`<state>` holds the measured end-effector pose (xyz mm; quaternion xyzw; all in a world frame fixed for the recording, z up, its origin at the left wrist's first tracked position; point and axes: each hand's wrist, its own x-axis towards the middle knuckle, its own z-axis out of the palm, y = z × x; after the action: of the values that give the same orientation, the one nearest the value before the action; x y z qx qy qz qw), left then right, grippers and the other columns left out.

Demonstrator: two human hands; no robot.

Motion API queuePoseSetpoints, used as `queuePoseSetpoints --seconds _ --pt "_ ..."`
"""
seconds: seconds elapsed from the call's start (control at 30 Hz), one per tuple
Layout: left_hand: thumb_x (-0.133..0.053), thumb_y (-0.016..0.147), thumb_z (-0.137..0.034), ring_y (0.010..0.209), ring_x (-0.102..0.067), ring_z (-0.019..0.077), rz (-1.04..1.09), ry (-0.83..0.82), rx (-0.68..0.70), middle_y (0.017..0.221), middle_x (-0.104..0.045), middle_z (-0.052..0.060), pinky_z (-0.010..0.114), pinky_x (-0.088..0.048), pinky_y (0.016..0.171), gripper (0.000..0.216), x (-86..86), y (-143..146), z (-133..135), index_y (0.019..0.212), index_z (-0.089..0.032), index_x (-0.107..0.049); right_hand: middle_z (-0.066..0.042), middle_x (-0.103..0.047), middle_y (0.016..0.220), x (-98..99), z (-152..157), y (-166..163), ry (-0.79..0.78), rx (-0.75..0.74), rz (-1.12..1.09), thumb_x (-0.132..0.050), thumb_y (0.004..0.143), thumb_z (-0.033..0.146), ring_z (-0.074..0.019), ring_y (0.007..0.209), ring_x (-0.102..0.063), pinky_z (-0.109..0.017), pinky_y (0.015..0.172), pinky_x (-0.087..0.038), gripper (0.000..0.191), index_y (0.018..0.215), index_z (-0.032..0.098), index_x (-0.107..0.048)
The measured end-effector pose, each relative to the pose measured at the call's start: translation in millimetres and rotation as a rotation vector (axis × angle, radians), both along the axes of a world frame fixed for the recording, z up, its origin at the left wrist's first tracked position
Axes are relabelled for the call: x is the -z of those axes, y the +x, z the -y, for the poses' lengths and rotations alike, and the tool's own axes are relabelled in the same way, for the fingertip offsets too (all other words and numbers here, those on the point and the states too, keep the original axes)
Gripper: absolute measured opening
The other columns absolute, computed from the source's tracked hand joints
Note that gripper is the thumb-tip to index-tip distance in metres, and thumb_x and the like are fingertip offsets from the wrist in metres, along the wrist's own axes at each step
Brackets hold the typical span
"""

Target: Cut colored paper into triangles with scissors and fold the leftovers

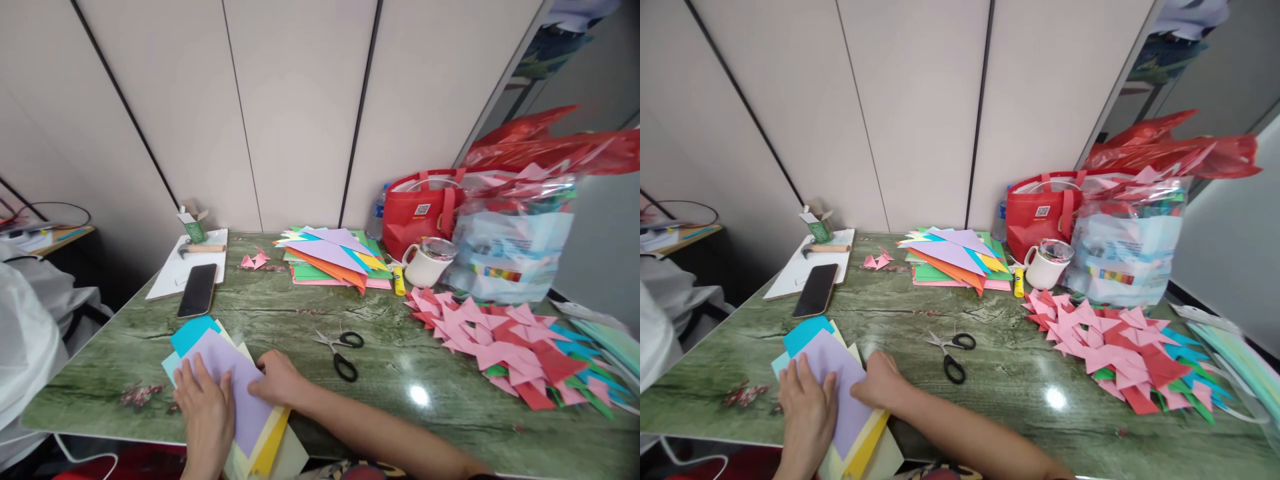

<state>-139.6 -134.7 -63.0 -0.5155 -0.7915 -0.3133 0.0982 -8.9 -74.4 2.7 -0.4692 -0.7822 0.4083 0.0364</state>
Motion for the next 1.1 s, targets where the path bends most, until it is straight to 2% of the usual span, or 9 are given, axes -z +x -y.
queuePoseSetpoints --seconds 0.13,0.23,0.33,0.5,0.7,0.8,0.9,1.0,1.1 --pt "-0.033 0.088 -0.038 0.136 -0.014 0.0417 0.136 0.086 0.024 0.139 -0.028 0.035 0.060 -0.018 0.105 0.069 -3.3 -2.9 1.3 0.138 0.007 -0.022 -0.009 -0.072 0.081 1.6 -3.9 -4.2 -0.056 -0.043 0.005 -0.059 0.070 0.037 -0.0236 0.074 -0.066 -0.027 0.056 -0.047 0.028 0.084 0.014 -0.070" --pt "-0.036 0.087 -0.036 0.134 -0.020 0.0406 0.252 0.107 0.025 0.139 -0.030 0.031 0.059 -0.019 0.105 0.067 -6.0 -3.0 2.8 0.139 0.003 -0.022 -0.017 -0.069 0.097 -4.4 3.7 -8.9 -0.006 -0.106 -0.013 -0.060 0.068 0.029 -0.0325 0.098 -0.060 -0.037 0.078 -0.048 0.034 0.093 0.008 -0.068" --pt "-0.040 0.086 -0.037 0.133 -0.024 0.0412 0.311 0.129 0.017 0.138 -0.033 0.029 0.060 -0.019 0.104 0.066 -5.8 -3.6 1.7 0.139 -0.001 -0.024 -0.028 -0.059 0.115 -11.1 14.4 -12.6 0.047 -0.133 -0.057 -0.056 0.067 0.018 -0.0382 0.117 -0.047 -0.045 0.095 -0.038 0.043 0.105 -0.002 -0.062" --pt "-0.039 0.085 -0.040 0.133 -0.023 0.0425 0.288 0.110 0.030 0.138 -0.033 0.029 0.059 -0.018 0.105 0.068 -2.4 -6.9 -1.1 0.138 0.001 -0.024 -0.026 -0.065 0.105 -3.1 22.5 -20.2 -0.058 -0.066 -0.120 -0.056 0.065 0.020 -0.0383 0.100 -0.060 -0.042 0.078 -0.048 0.048 0.109 0.000 -0.059" --pt "-0.042 0.085 -0.042 0.133 -0.026 0.0374 0.424 0.089 0.080 0.141 -0.032 0.027 0.054 -0.020 0.108 0.068 -8.7 -0.3 0.4 0.138 -0.002 -0.026 -0.011 -0.070 0.084 15.4 2.6 -6.5 -0.182 0.076 -0.269 -0.056 0.054 0.008 -0.0337 0.086 -0.064 -0.037 0.069 -0.047 0.025 0.077 0.013 -0.064" --pt "-0.055 0.078 -0.047 0.133 -0.029 0.0348 0.688 0.143 0.057 0.143 -0.033 0.022 0.052 -0.023 0.108 0.071 -18.3 8.0 -10.0 0.135 -0.011 -0.032 -0.004 -0.068 0.087 9.6 -22.8 23.4 -0.257 0.140 -0.450 -0.058 0.053 0.009 -0.0251 0.084 -0.062 -0.031 0.069 -0.046 0.031 0.083 0.016 -0.061" --pt "-0.066 0.069 -0.053 0.127 -0.041 0.0326 1.178 0.214 0.070 0.138 -0.042 0.021 0.046 -0.032 0.105 0.078 -36.3 18.2 -32.7 0.130 -0.014 -0.039 -0.002 -0.067 0.090 -2.7 -48.2 58.5 -0.401 0.191 -0.680 -0.064 0.058 0.020 -0.0183 0.076 -0.062 -0.028 0.067 -0.048 0.042 0.098 0.016 -0.057" --pt "-0.067 0.057 -0.068 0.113 -0.054 0.0365 1.670 -0.010 0.433 0.116 -0.062 0.021 0.049 -0.045 0.093 0.078 -60.3 31.0 -61.6 0.113 -0.013 -0.055 -0.003 -0.067 0.094 -13.0 -63.4 84.2 -0.559 0.195 -0.883 -0.070 0.057 0.032 -0.0156 0.074 -0.062 -0.029 0.071 -0.049 0.057 0.108 0.016 -0.053" --pt "-0.068 0.052 -0.070 0.110 -0.057 0.0364 1.815 -0.065 0.647 0.105 -0.069 0.017 0.046 -0.047 0.090 0.077 -84.6 47.1 -90.6 0.106 -0.016 -0.062 -0.005 -0.067 0.089 -16.3 -68.2 95.5 -0.708 0.160 -0.991 -0.078 0.051 0.035 -0.0152 0.070 -0.063 -0.030 0.072 -0.048 0.060 0.104 0.015 -0.057"
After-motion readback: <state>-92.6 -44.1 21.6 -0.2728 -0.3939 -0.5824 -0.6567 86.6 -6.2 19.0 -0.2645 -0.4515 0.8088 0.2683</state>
